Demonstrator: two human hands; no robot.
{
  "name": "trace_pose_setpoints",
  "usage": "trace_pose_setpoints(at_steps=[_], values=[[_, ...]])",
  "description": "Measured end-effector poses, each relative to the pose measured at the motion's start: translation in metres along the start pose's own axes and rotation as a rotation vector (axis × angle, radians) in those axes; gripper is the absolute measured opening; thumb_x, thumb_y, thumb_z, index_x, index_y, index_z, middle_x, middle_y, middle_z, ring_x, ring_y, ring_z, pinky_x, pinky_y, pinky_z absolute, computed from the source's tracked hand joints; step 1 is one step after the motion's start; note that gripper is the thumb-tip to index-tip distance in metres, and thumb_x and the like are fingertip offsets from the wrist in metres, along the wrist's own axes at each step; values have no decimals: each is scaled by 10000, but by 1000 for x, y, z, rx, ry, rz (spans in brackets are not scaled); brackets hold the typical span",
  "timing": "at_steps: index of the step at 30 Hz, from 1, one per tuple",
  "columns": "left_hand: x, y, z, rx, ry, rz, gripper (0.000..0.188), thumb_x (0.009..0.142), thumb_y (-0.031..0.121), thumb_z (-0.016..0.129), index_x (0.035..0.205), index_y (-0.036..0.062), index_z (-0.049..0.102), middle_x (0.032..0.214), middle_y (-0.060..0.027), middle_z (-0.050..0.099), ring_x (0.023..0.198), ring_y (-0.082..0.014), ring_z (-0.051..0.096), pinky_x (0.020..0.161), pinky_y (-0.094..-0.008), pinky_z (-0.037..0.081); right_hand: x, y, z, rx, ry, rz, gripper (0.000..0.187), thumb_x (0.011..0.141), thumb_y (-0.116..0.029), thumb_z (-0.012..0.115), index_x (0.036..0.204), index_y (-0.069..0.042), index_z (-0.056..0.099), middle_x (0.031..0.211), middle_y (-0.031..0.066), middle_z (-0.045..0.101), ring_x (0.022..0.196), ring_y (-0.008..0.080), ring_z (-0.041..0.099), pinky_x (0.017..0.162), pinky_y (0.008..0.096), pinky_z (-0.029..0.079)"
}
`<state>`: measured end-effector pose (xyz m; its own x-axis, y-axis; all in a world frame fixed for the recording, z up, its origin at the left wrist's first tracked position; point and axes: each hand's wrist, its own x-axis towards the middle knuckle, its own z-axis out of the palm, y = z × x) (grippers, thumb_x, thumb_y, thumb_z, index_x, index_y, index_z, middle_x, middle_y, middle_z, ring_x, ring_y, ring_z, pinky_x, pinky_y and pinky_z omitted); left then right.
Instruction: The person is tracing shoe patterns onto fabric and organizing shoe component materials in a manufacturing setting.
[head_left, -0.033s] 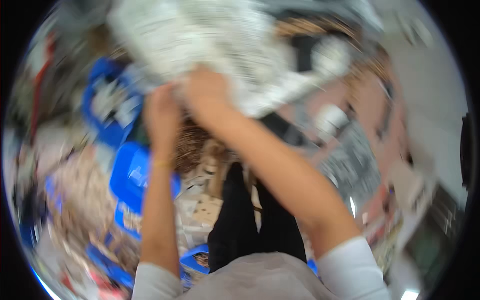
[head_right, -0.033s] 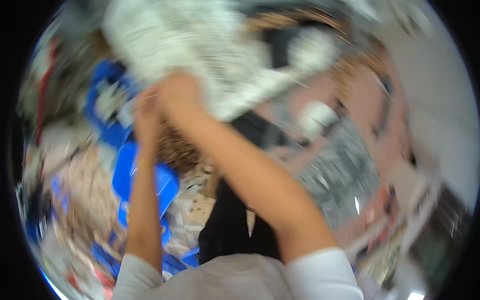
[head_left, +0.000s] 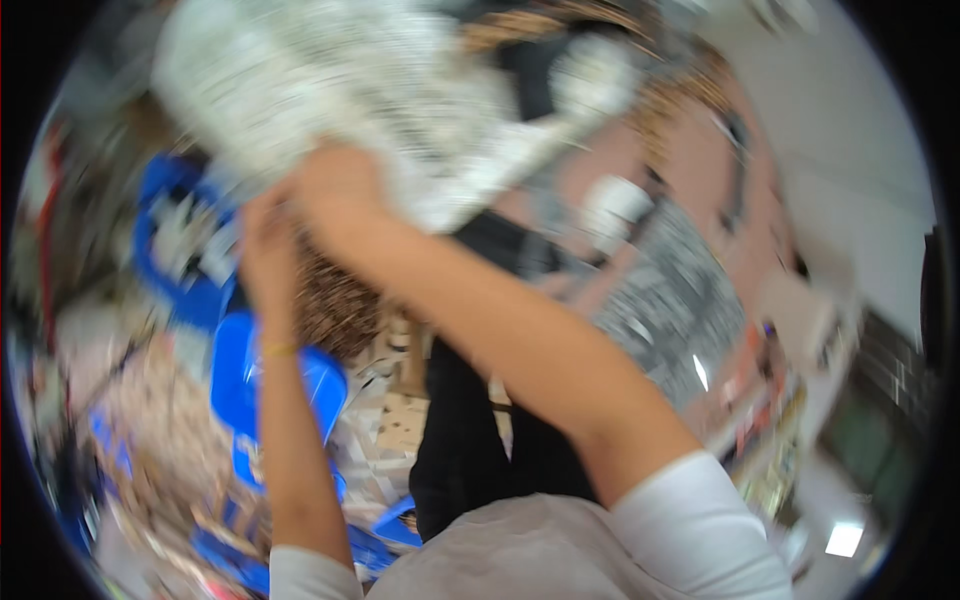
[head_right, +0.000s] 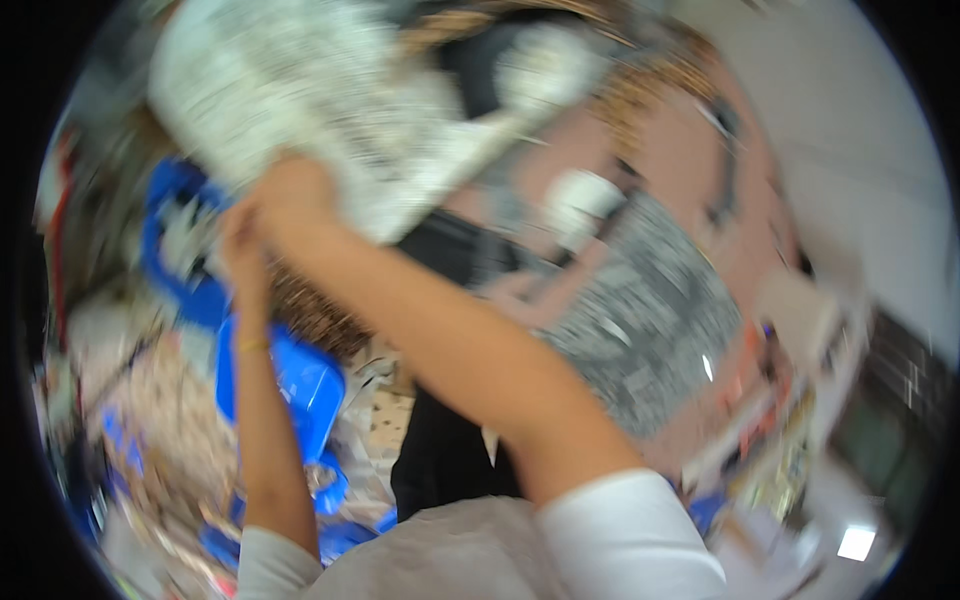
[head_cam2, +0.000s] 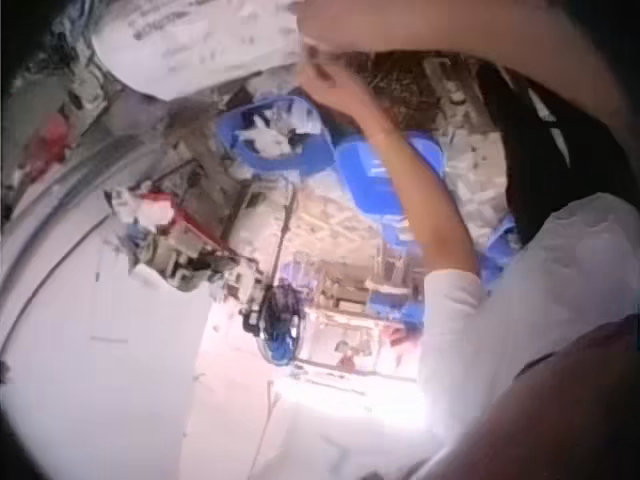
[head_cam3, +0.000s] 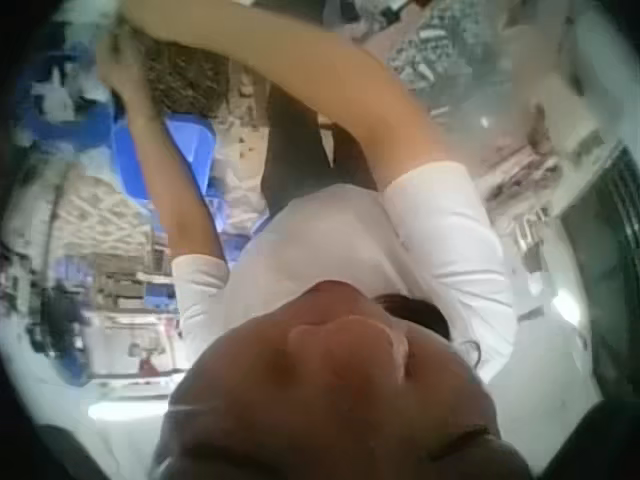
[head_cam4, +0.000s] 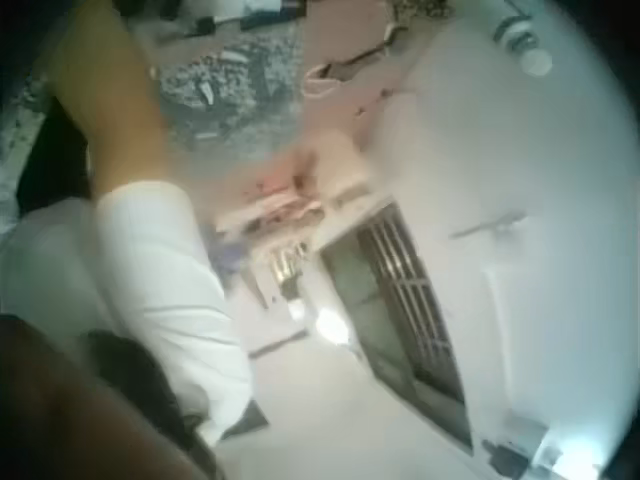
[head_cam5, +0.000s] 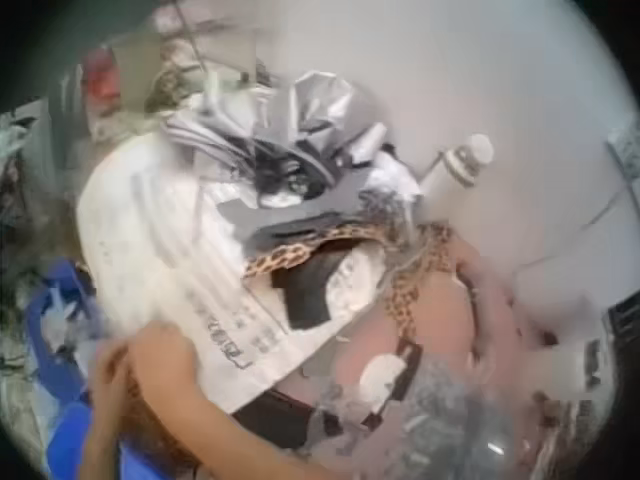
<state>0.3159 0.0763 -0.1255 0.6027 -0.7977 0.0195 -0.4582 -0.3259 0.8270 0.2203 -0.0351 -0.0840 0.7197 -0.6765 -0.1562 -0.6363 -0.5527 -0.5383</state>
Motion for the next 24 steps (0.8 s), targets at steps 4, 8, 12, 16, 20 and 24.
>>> trace_pose_setpoints(at_steps=[4,8,12,16,20,24], values=[[37,-10,-9,-212,-246,68,208,906,33,544,1090,-47,597,1042,-42,572,914,-112,527,807,-236,441,40,7,27,200,56,263,282,747,-171,648,994,-44,693,907,101,679,853,242,675,621,340,533],[35,1,9,-141,-293,84,168,871,40,593,1022,-33,586,996,-22,522,900,-105,510,820,-221,415,51,22,3,24,-251,163,197,685,-234,719,869,-166,735,762,-21,674,635,172,659,435,332,476],[43,-9,-12,-73,-465,219,212,854,43,602,1052,-28,582,1018,-27,529,923,-115,508,829,-247,414,49,9,-1,35,-298,160,194,724,-217,678,876,-110,736,740,-3,668,615,173,643,411,351,485],[52,-17,-34,198,-459,9,184,831,45,617,1007,-8,619,1023,-5,574,889,-105,538,796,-236,422,-9,-21,-33,-104,-337,-29,205,695,-212,708,877,-119,720,856,-16,682,751,197,663,466,361,508],[53,26,-17,92,-619,177,382,909,-16,499,1282,42,558,1052,-18,569,958,-112,532,781,-215,424,-91,-11,-58,342,-200,-70,154,719,-57,635,855,-24,698,842,129,680,765,290,684,532,390,540],[40,55,-6,233,-426,166,317,901,28,540,1209,56,611,1046,-25,570,881,-93,513,695,-191,402,-214,129,-116,936,539,162,168,807,-46,625,970,-12,647,854,106,665,694,225,639,632,333,504]])
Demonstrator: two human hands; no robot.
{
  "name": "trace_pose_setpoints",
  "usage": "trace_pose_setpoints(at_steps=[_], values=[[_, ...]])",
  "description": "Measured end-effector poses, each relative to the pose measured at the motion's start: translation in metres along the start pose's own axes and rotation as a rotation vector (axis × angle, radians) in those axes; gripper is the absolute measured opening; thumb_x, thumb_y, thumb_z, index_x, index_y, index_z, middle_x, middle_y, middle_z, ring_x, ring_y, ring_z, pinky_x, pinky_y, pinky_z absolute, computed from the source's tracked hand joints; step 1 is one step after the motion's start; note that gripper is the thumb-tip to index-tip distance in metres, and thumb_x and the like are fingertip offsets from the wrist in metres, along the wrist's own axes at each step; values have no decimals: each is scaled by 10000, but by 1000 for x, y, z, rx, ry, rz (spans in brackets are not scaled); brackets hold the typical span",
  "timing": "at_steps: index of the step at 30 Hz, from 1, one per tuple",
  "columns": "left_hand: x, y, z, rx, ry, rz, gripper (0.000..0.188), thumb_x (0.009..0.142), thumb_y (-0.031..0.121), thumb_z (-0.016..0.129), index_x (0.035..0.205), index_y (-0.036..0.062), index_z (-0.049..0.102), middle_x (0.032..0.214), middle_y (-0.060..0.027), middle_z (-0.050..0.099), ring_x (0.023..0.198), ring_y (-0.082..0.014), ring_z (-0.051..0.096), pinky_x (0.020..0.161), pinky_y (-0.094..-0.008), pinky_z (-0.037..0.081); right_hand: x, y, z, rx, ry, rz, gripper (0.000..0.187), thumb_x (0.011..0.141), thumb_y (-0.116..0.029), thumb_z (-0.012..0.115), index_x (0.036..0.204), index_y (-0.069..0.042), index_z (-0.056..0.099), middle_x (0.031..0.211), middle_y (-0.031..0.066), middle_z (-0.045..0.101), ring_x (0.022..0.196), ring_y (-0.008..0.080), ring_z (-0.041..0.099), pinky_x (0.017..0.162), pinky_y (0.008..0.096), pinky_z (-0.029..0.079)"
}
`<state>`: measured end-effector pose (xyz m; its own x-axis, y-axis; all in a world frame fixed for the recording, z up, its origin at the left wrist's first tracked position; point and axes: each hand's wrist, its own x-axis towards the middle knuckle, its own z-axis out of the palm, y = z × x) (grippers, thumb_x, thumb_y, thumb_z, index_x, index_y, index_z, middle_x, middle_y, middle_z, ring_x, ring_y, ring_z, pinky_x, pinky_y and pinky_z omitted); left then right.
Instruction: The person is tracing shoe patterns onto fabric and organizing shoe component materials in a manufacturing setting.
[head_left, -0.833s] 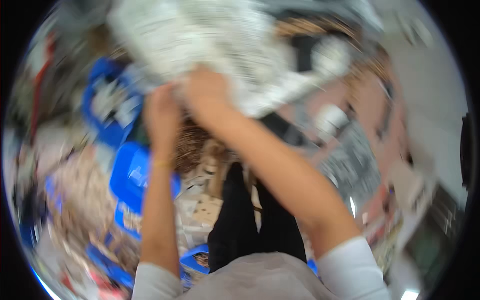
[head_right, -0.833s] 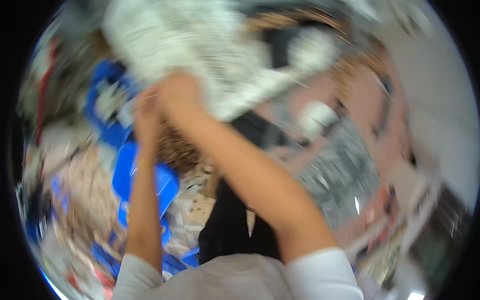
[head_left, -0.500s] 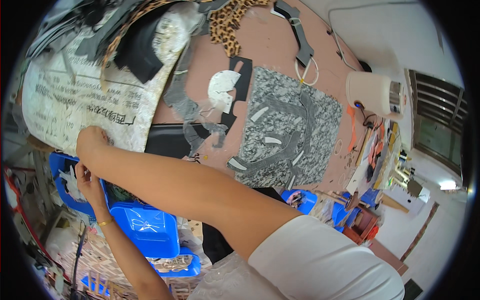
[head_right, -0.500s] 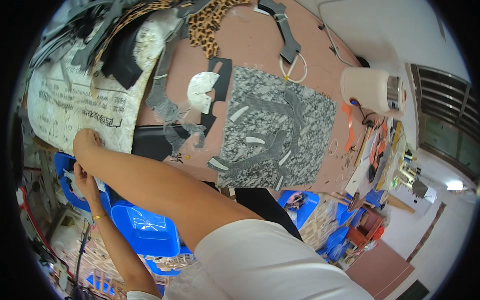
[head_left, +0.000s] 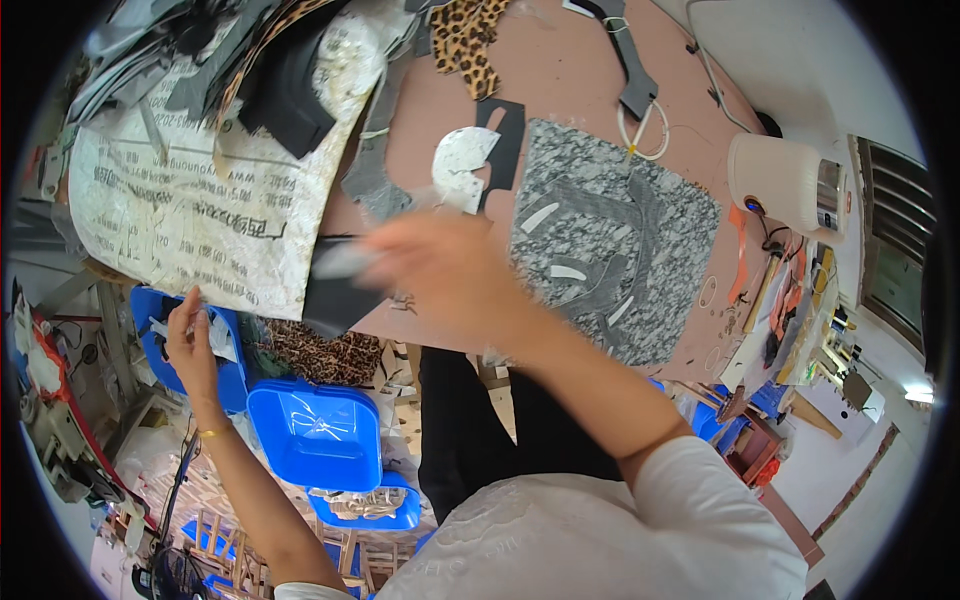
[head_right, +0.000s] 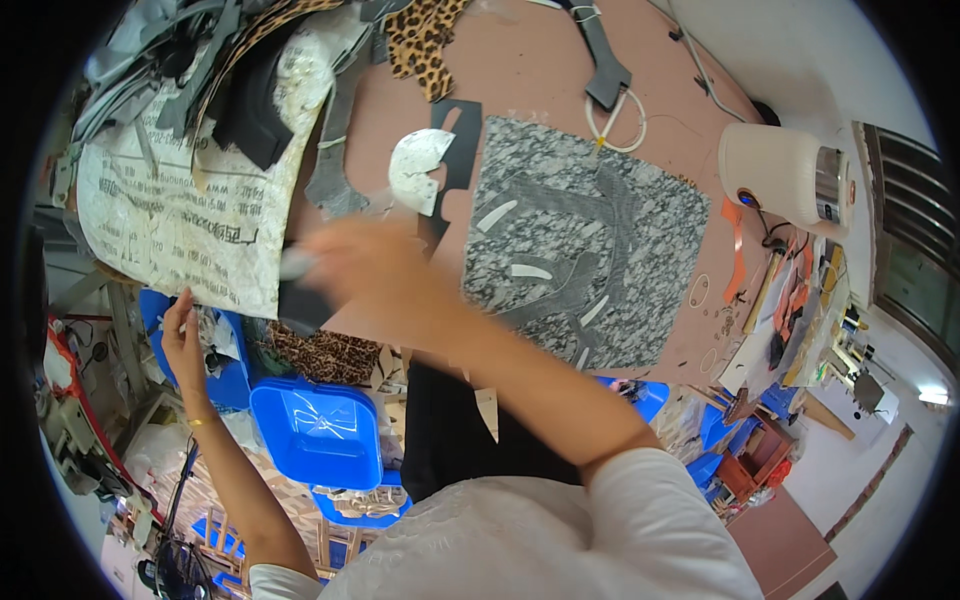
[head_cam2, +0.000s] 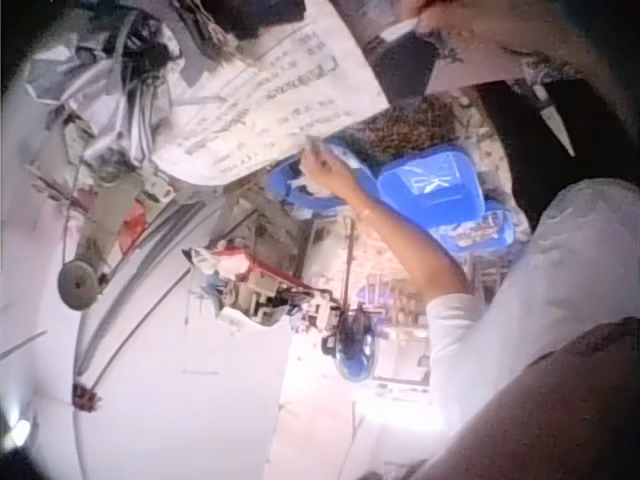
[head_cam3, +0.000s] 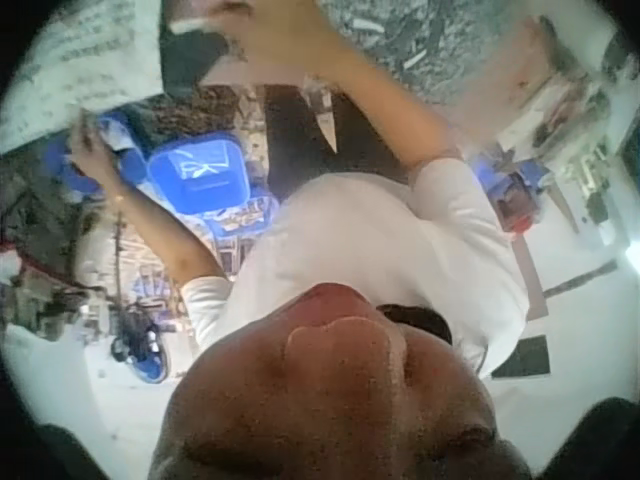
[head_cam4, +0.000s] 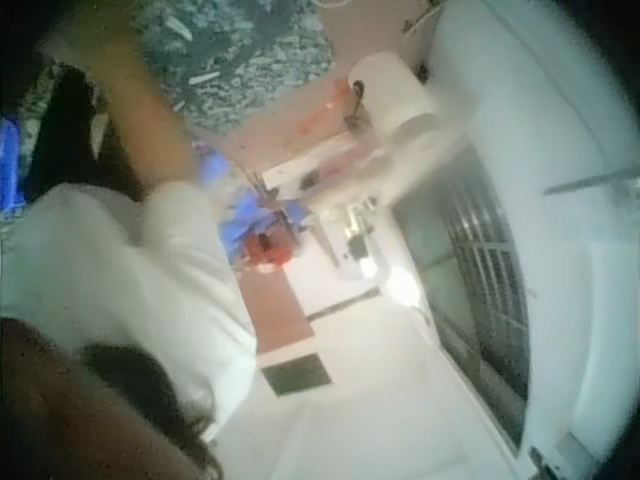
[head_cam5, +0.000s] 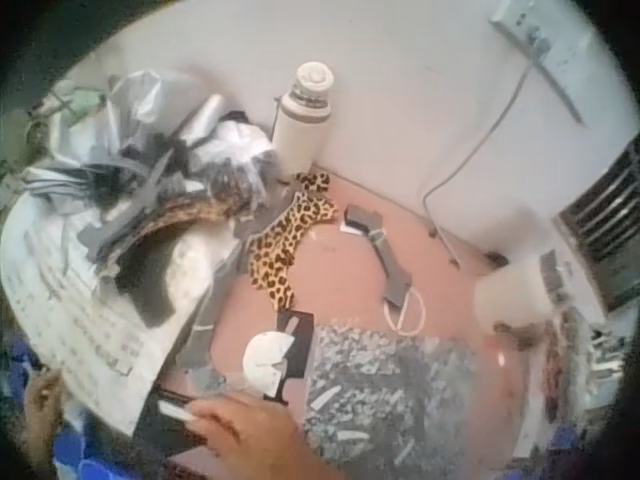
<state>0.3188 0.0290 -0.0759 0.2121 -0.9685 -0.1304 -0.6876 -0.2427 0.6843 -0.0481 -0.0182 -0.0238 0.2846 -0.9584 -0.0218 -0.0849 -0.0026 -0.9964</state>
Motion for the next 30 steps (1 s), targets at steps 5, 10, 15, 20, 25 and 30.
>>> trace_pose_setpoints(at_steps=[5,10,15,20,25,30], values=[[-39,81,51,252,431,60,376,886,51,559,1262,62,550,1017,-64,577,792,-139,521,622,-256,410,-65,12,-200,-157,524,494,124,817,-65,686,934,-26,691,765,32,666,621,60,595,508,188,481],[-54,208,144,94,42,587,272,811,-62,567,1063,14,639,965,-120,619,873,-250,577,741,-317,458,-93,40,-249,-36,554,686,178,820,-74,691,988,-16,688,777,36,670,599,59,594,435,166,456],[-54,294,229,15,-277,950,436,625,-46,639,1045,75,631,1048,-66,622,914,-272,568,782,-393,440,-88,50,-253,-33,501,683,166,805,-88,713,955,-20,693,748,15,667,609,44,589,459,156,418],[-52,324,272,101,-383,954,369,638,-33,636,991,73,632,1134,-46,604,998,-271,550,822,-396,437,-80,48,-252,5,468,648,110,791,-59,711,857,20,673,740,45,674,604,77,602,538,191,456],[-39,333,288,154,-319,971,258,673,30,606,927,68,609,1159,-49,586,1032,-256,523,874,-387,414,-79,50,-257,41,456,672,107,786,-54,706,852,23,670,717,43,665,592,77,601,530,188,454],[-29,339,303,215,-320,997,280,686,35,597,960,93,597,1171,-30,590,1051,-262,514,894,-385,400,-75,54,-253,36,495,673,98,779,-63,695,826,19,669,702,42,661,583,87,610,520,197,452]])
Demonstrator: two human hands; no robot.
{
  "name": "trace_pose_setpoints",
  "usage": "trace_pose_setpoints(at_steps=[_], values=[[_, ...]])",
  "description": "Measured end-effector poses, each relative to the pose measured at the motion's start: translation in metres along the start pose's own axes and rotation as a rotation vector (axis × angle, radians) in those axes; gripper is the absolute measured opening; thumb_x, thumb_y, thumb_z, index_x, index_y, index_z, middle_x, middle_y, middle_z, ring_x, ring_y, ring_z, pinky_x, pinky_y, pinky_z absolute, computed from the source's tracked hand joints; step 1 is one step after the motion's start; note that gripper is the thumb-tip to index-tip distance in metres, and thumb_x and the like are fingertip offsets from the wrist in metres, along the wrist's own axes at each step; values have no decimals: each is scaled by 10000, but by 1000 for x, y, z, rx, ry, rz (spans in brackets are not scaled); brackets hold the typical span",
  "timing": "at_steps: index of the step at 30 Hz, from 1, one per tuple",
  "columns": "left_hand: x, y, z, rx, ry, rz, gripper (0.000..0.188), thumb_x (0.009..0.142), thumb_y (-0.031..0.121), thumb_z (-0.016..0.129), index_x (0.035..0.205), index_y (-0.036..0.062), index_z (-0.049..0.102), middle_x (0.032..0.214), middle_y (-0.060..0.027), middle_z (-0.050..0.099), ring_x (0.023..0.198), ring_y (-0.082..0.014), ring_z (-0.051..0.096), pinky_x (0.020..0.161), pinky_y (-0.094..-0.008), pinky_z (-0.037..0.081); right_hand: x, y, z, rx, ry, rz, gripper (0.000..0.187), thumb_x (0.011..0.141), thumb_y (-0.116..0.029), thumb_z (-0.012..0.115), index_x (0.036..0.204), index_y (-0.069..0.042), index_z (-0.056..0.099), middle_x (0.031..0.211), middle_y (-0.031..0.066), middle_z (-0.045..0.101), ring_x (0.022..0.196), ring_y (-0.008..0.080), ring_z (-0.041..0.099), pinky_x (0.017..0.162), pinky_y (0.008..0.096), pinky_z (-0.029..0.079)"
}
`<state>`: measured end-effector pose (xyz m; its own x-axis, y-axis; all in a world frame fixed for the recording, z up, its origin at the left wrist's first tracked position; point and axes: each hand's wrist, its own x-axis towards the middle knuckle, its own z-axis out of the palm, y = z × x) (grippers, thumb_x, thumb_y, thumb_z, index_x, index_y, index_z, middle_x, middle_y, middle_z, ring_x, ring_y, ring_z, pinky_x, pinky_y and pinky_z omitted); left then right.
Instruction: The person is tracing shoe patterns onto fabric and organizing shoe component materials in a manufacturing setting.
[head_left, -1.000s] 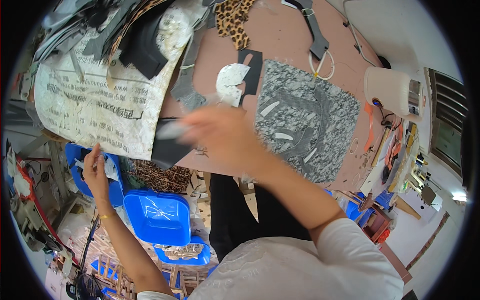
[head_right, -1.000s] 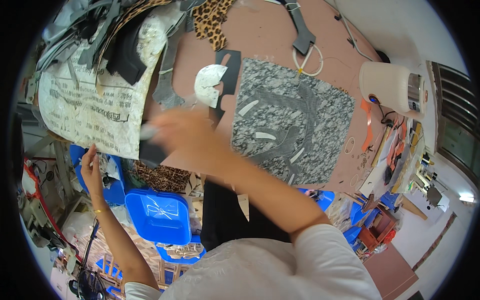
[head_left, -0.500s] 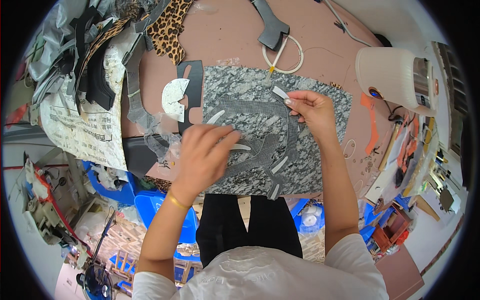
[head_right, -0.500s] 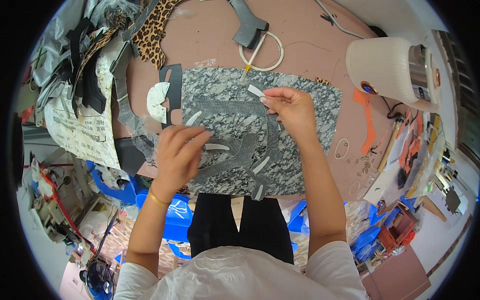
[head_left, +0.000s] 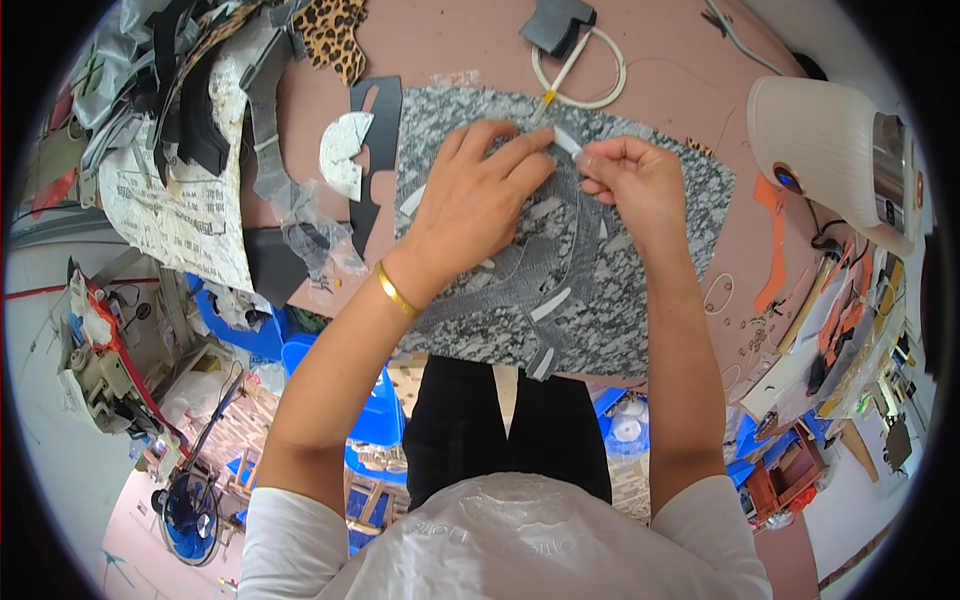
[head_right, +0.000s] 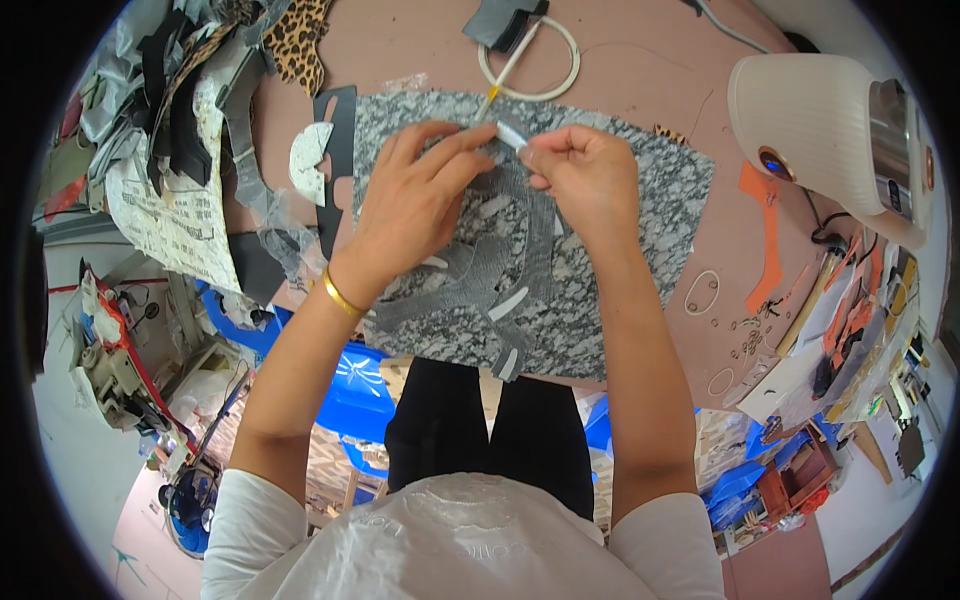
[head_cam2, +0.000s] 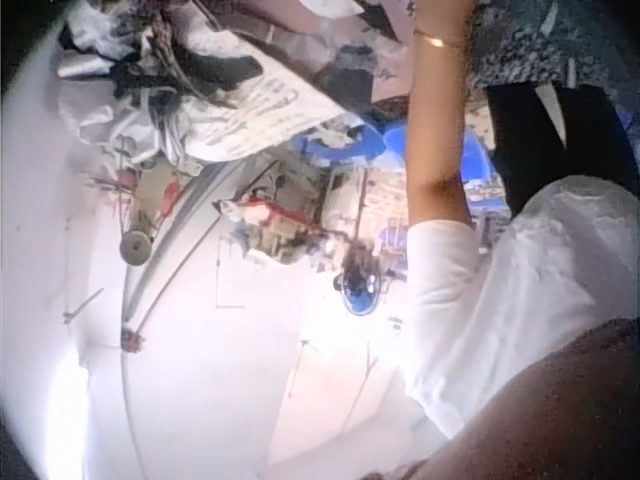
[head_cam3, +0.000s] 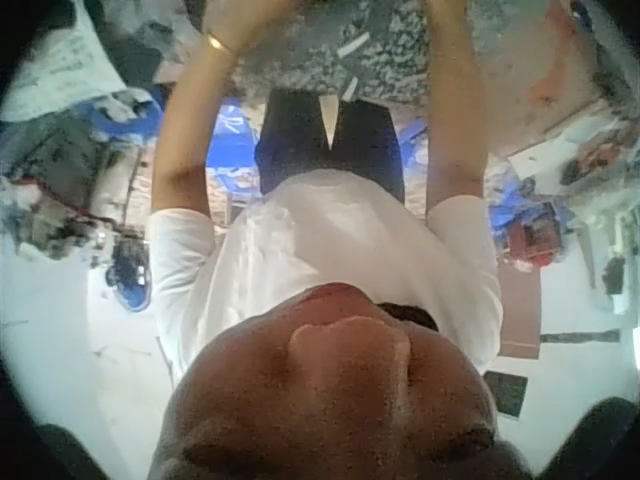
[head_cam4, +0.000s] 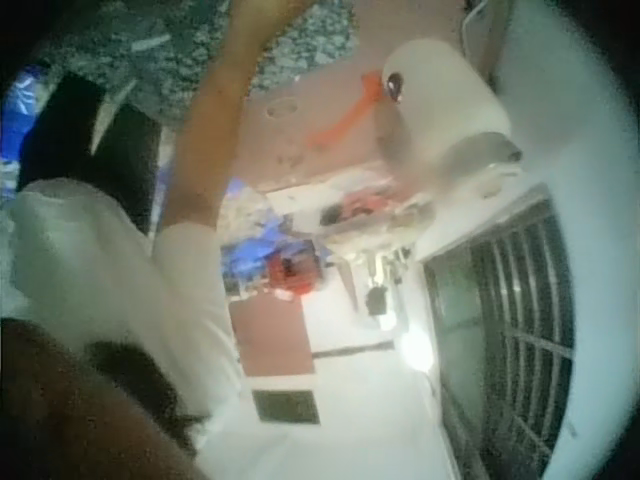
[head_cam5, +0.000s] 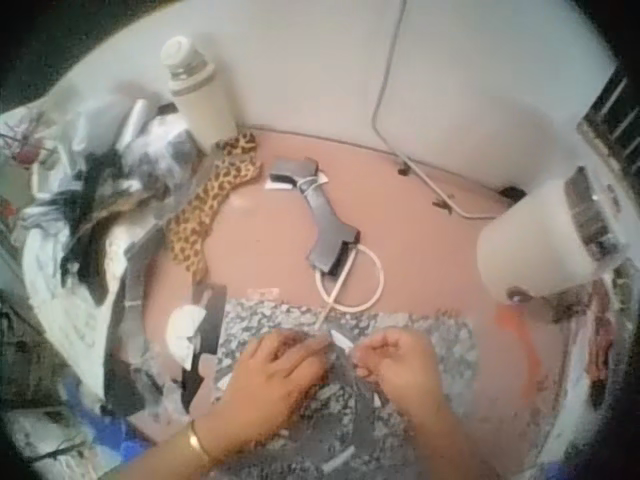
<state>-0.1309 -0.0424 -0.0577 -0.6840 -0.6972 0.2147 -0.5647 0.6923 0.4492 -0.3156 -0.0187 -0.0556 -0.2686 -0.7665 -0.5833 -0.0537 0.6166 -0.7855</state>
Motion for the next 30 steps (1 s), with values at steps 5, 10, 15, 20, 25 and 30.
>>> trace_pose_setpoints(at_steps=[5,10,15,20,25,30], values=[[7,6,9,163,-12,22,396,697,3,599,1074,126,593,1203,10,585,1099,-278,500,911,-402,401,3,5,-3,-203,25,-40,111,767,-116,691,803,-14,666,691,36,661,573,97,616,541,243,470],[6,7,9,263,-6,41,466,677,57,636,1134,135,596,1098,21,598,1092,-271,499,924,-402,393,-8,7,-7,-641,123,-267,197,765,-156,699,888,-37,603,656,22,631,581,148,592,584,268,462],[3,-11,2,-95,-3,-64,256,647,67,648,901,92,669,977,-44,603,1013,-282,514,863,-375,441,-32,54,-31,-433,6,-570,228,847,-51,622,1067,0,596,901,87,649,789,148,588,731,262,469],[-64,1,-7,-294,404,-191,266,687,78,657,950,76,617,1162,-113,546,1034,-310,521,889,-396,427,-52,59,-39,-650,44,-454,233,887,-114,622,1089,0,600,772,9,530,668,99,471,626,239,428],[-200,-40,-85,60,600,-643,173,701,62,644,871,95,645,953,-70,618,916,-295,554,788,-402,454,-45,35,-32,-719,40,-515,222,917,-137,594,1081,12,595,800,15,564,673,81,489,611,225,421],[-305,-125,-152,227,736,-1141,90,790,112,622,816,36,663,811,-138,610,784,-328,562,732,-414,443,-53,-9,25,-714,-28,-581,189,918,-122,584,1045,16,607,824,28,594,686,74,512,612,215,427]])
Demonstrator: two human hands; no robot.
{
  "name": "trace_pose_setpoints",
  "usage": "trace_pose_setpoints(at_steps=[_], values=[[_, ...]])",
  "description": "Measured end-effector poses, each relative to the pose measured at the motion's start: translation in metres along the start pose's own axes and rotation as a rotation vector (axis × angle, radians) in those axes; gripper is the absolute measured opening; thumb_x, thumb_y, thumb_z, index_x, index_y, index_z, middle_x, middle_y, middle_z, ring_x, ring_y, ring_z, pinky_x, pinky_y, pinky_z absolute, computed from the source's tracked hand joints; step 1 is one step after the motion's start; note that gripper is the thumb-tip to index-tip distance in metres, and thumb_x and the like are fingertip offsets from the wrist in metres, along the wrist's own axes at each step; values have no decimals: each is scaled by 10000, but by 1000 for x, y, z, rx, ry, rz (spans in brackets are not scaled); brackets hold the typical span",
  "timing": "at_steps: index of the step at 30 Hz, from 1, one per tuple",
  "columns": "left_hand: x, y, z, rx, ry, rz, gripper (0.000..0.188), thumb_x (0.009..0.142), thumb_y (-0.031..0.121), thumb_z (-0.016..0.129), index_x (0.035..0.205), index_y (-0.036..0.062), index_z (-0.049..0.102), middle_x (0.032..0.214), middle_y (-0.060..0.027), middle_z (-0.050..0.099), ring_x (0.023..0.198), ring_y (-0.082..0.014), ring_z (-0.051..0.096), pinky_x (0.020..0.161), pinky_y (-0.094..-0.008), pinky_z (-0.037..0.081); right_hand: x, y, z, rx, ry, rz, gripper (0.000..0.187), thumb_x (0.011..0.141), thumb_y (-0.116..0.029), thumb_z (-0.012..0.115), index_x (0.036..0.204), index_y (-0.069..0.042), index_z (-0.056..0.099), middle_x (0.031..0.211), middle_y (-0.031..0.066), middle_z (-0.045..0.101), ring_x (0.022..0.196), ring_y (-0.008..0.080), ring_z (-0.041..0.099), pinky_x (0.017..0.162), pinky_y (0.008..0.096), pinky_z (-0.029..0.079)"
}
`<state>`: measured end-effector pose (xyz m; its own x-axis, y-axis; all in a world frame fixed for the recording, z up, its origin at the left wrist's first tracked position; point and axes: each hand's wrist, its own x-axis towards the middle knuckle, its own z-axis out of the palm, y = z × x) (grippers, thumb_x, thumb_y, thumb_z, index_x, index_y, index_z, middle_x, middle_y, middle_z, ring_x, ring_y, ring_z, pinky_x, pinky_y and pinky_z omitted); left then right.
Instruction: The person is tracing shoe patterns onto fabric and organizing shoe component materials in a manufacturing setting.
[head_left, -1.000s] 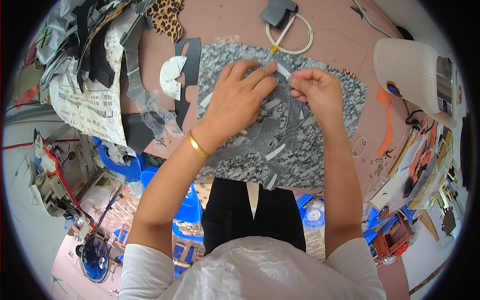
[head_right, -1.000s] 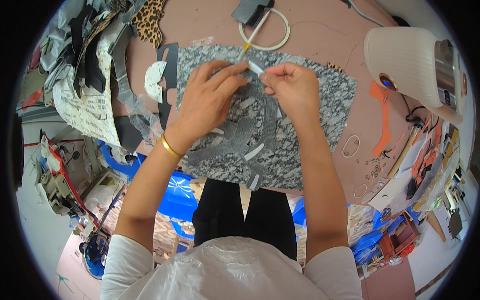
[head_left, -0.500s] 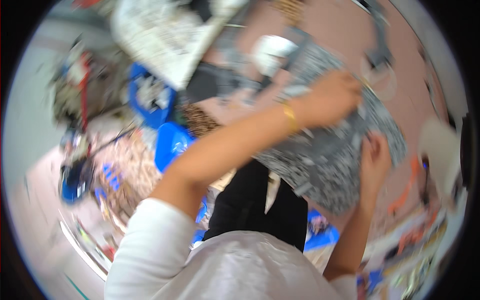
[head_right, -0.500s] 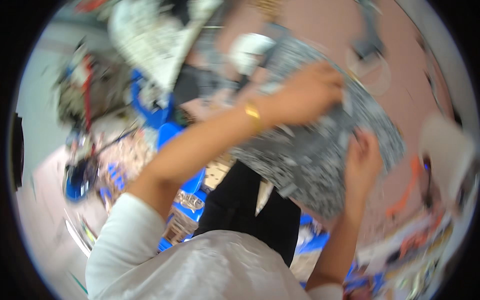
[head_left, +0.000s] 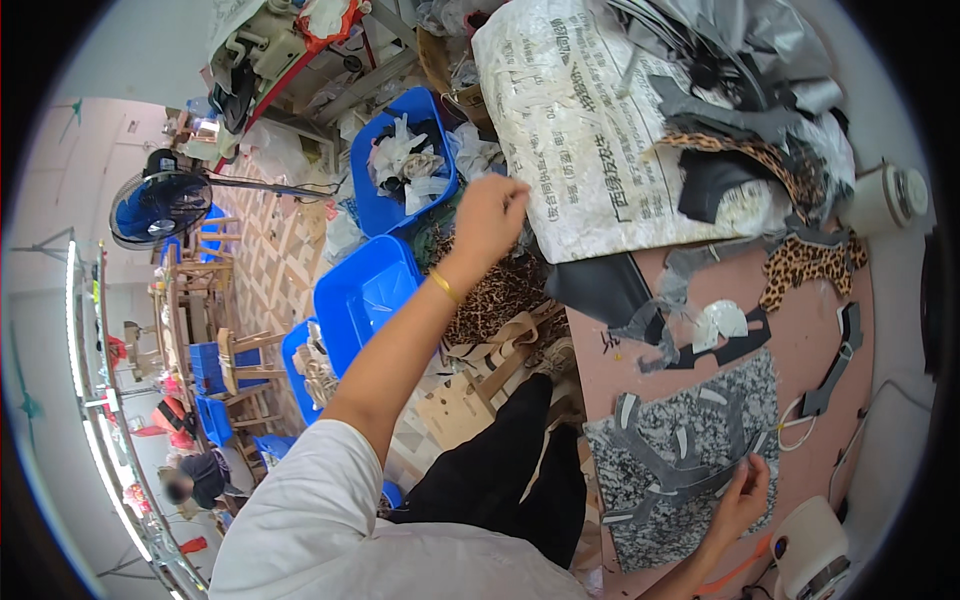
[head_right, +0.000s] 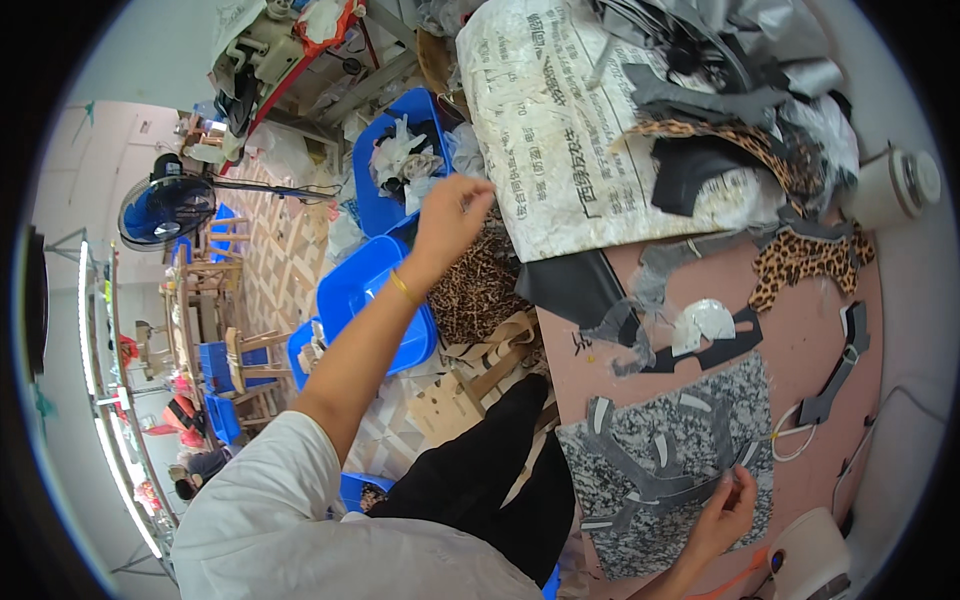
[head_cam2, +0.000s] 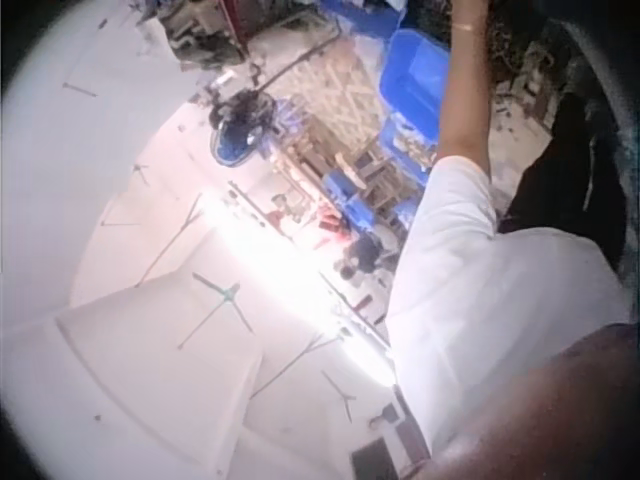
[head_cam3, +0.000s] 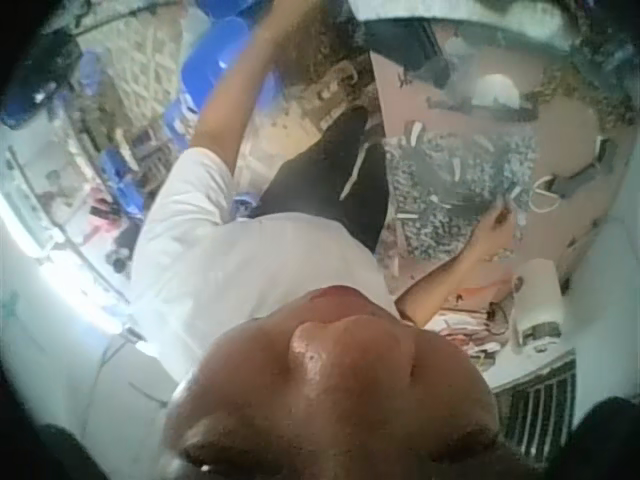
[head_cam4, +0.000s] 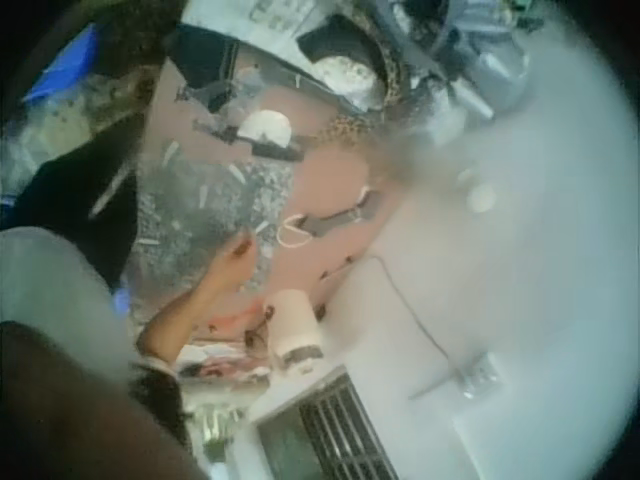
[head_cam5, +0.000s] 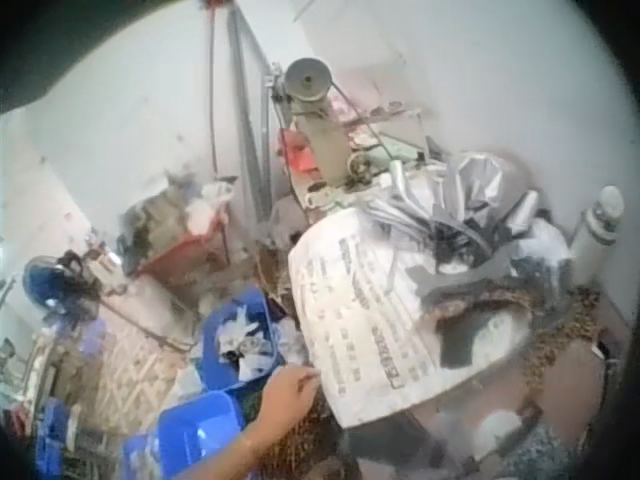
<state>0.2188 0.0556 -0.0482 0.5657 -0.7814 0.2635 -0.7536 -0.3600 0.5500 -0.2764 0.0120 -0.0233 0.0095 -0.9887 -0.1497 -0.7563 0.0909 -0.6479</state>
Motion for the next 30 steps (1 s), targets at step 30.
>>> trace_pose_setpoints(at_steps=[30], values=[[104,-24,5,104,-288,-45,310,691,314,760,842,62,661,860,-87,594,858,-264,587,727,-379,488,177,-324,283,-453,-299,-1080,67,722,-61,621,788,-62,609,882,80,536,832,265,601,661,382,509]])
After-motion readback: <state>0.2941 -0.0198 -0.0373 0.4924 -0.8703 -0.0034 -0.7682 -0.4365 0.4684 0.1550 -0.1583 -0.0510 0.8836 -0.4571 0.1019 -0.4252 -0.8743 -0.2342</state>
